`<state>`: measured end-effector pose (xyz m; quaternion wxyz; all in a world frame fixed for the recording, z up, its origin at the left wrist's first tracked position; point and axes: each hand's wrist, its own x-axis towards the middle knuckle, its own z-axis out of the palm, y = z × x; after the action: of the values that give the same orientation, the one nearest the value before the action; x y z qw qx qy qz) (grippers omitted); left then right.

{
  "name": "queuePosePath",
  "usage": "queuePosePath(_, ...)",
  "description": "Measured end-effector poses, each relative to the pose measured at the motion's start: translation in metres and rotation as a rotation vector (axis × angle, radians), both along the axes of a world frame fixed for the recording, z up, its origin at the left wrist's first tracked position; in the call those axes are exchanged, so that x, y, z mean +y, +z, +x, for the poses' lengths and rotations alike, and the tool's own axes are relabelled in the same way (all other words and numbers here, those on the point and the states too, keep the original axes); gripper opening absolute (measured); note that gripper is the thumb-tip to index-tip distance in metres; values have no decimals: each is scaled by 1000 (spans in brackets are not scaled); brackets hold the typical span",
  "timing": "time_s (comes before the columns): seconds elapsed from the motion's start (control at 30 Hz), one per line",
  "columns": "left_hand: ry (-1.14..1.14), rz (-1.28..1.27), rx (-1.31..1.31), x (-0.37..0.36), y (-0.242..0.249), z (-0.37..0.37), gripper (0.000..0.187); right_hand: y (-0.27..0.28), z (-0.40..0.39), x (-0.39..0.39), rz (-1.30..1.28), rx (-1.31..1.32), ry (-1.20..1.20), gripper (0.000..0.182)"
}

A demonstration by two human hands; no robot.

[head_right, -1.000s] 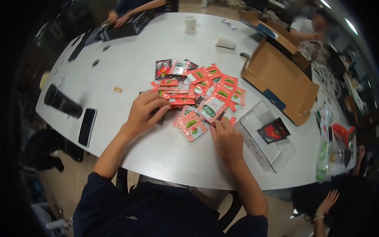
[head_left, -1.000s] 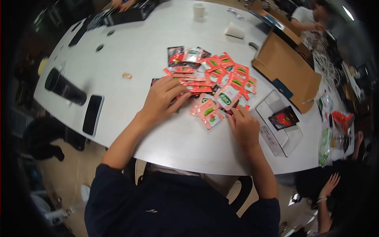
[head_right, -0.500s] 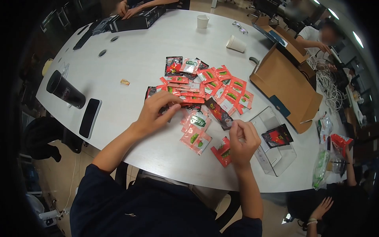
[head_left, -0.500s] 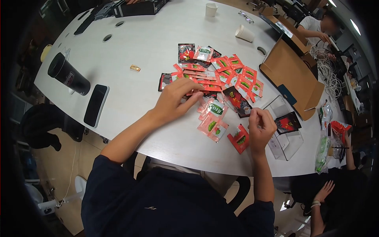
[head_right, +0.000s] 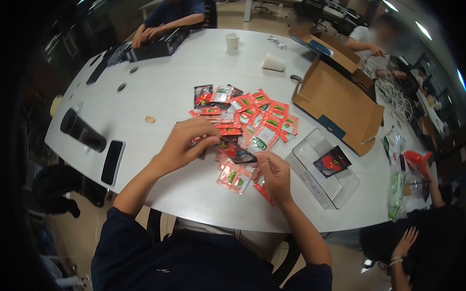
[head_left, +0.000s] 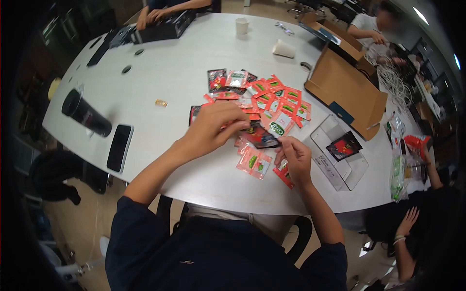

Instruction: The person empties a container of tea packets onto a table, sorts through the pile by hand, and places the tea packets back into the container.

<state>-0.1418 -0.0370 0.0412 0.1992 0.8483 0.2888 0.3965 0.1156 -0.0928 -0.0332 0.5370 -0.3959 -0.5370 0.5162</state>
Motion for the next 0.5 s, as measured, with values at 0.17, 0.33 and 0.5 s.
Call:
queuePosePath(0.17, -578, 61, 340, -25, 88, -20, 7, -13, 3, 3, -42, 117, 118, 24)
queuePosePath(0.33, -1072, -146, 141, 5, 121, -22, 16, -20, -4, 1, -50, 30, 96, 23)
queuePosePath(0.5, 330, 433, 461, 4, 95, -8, 10, -25, -1, 6, -30, -55, 132, 21)
